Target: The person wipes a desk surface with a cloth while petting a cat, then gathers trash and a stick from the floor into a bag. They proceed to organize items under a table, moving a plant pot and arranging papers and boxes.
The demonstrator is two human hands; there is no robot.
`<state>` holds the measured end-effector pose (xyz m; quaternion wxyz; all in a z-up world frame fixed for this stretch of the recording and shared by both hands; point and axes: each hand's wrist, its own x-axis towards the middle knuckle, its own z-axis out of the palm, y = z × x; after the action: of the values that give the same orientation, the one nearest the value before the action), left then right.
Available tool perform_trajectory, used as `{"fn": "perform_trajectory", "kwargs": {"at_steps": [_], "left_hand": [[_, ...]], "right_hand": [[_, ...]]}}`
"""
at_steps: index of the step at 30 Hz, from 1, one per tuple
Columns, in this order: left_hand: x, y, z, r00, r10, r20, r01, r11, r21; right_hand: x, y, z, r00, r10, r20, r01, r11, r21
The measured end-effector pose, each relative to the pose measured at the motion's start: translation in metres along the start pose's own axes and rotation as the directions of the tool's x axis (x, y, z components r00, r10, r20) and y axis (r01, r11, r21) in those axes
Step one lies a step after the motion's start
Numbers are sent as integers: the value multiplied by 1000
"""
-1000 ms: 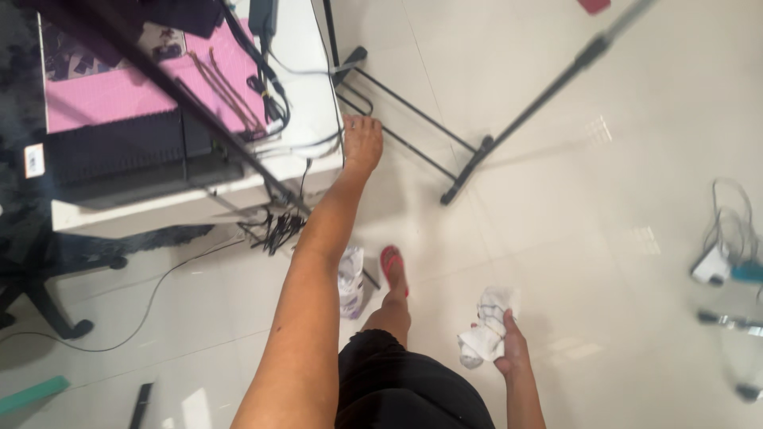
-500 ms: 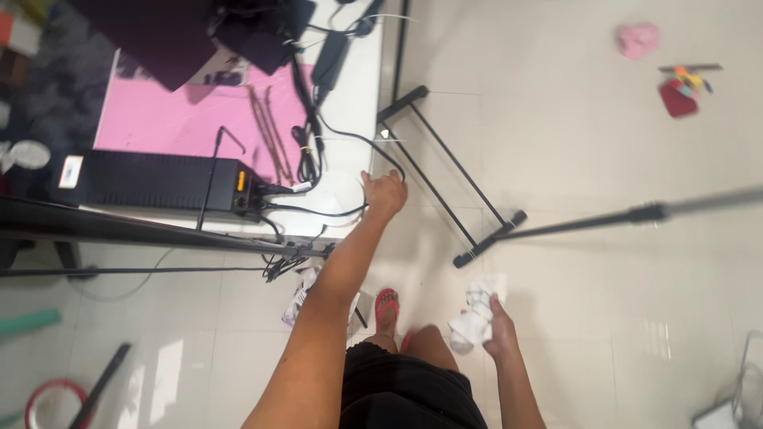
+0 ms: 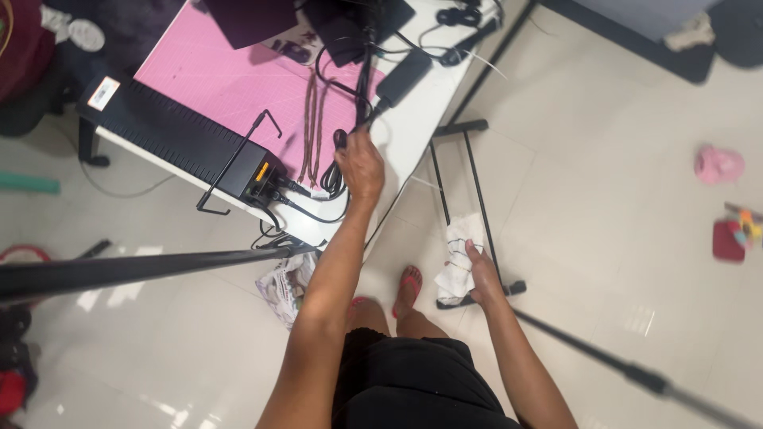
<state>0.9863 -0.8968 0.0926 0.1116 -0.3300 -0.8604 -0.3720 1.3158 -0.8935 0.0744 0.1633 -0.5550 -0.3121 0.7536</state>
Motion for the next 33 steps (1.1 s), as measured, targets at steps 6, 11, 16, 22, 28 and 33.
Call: {"fn": "perform_trajectory", "kwargs": {"at_steps": [6, 11, 16, 22, 28, 33], "left_hand": [[22, -15, 18, 981, 194, -31, -179, 949, 258], [34, -40, 37, 1000, 2, 27, -11, 941, 339], [56, -56, 45, 982, -185, -26, 184, 933, 309], [62, -55, 47, 957, -215, 195, 151, 943, 297], [53, -64, 44, 963, -125, 239, 87, 983, 164], [75, -59, 48, 957, -145, 253, 102, 980, 173]], "right_hand": [[36, -68, 26, 997, -72, -3, 70, 982, -173], [57, -100, 61, 981, -184, 63, 195, 932, -305], [67, -120, 96, 968, -232, 91, 249, 910, -332], [81, -136, 129, 937, -277, 215, 350, 759, -549], [109, -148, 148, 907, -174, 383, 389, 693, -607], [135, -153, 169, 866, -79, 494, 429, 625, -652]]}}
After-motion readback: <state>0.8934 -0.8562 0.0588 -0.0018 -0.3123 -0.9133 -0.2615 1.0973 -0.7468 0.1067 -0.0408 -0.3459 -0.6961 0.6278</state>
